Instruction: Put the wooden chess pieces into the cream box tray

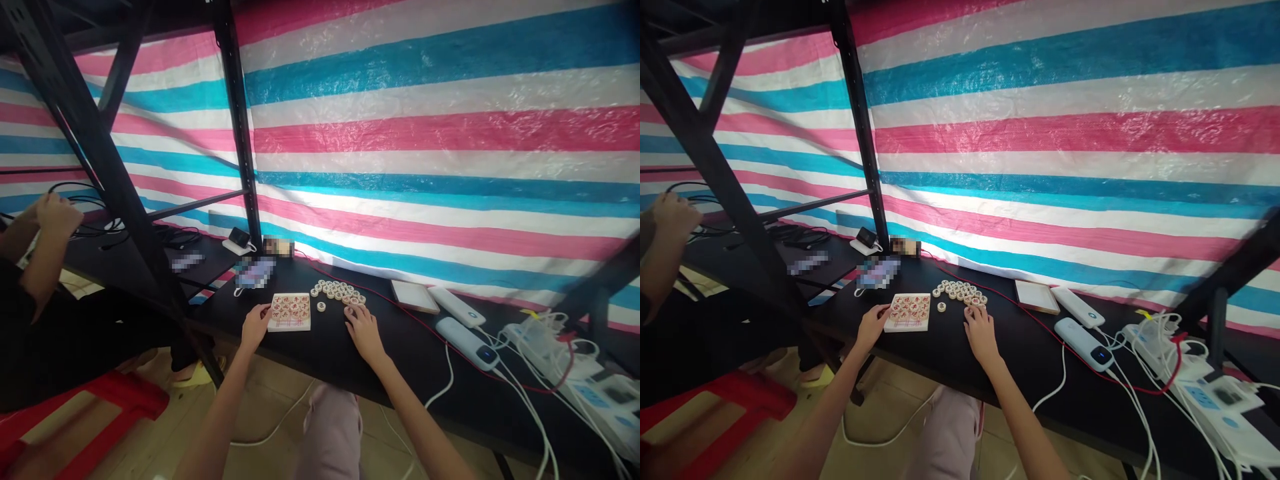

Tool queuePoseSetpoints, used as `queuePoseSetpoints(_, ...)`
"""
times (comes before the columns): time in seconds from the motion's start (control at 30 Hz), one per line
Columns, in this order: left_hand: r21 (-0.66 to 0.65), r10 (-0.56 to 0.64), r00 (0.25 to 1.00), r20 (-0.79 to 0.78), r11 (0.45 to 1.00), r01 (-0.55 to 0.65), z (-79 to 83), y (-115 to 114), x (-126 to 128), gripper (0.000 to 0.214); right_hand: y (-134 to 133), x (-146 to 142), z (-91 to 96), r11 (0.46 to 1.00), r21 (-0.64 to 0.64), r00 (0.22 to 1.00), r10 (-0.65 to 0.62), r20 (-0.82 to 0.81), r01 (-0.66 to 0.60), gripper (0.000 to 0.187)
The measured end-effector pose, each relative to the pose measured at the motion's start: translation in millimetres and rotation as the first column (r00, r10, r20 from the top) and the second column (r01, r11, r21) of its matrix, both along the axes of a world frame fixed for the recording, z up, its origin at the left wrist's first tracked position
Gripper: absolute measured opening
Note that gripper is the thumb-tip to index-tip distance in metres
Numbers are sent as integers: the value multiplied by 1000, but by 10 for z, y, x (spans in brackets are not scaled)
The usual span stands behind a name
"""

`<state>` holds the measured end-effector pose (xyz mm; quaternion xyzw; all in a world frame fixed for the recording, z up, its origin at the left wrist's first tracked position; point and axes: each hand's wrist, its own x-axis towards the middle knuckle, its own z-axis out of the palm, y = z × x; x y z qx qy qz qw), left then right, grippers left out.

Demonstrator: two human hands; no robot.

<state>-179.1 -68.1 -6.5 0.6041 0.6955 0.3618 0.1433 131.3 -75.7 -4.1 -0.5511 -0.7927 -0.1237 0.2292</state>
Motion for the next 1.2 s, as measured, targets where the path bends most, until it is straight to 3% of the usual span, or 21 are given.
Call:
queuePoseSetpoints(0.2,0,2,1000,11,1000,-2,-2,-2,16,33,-149,-21,-81,960,-115,936,217,-279,-256,15)
queuePoseSetpoints(0.4,9,0,1000,22,1000,0,3,-21,24,32,-65,-238,-34,933,-160,833,199,-516,-322,14)
queuePoseSetpoints(0.53,-4,9,999,38,1000,-8,12,-26,22,31,-34,-681,123,915,-135,734,209,-647,-380,16)
queuePoseSetpoints(0.63,-8,11,999,38,1000,-11,17,-31,26,31,3,-1102,229,865,-142,710,290,-641,-482,16)
queuePoseSetpoints(0.77,9,-2,1000,27,1000,2,19,-48,28,33,126,-1491,235,814,-200,745,361,-561,-545,18)
queuePoseSetpoints(0.87,14,-13,999,34,1000,13,18,-54,16,34,203,-1588,196,762,-244,731,397,-555,-599,18)
queuePoseSetpoints(1.03,33,-28,999,39,999,26,16,-44,7,33,202,-1626,180,654,-197,634,542,-552,-731,21)
queuePoseSetpoints(1.1,30,-19,999,45,999,17,17,-43,14,32,177,-1664,179,657,-194,642,556,-529,-729,23)
queuePoseSetpoints(1.2,21,-5,999,45,1000,4,22,-49,26,31,175,-1639,208,720,-176,690,520,-503,-671,22)
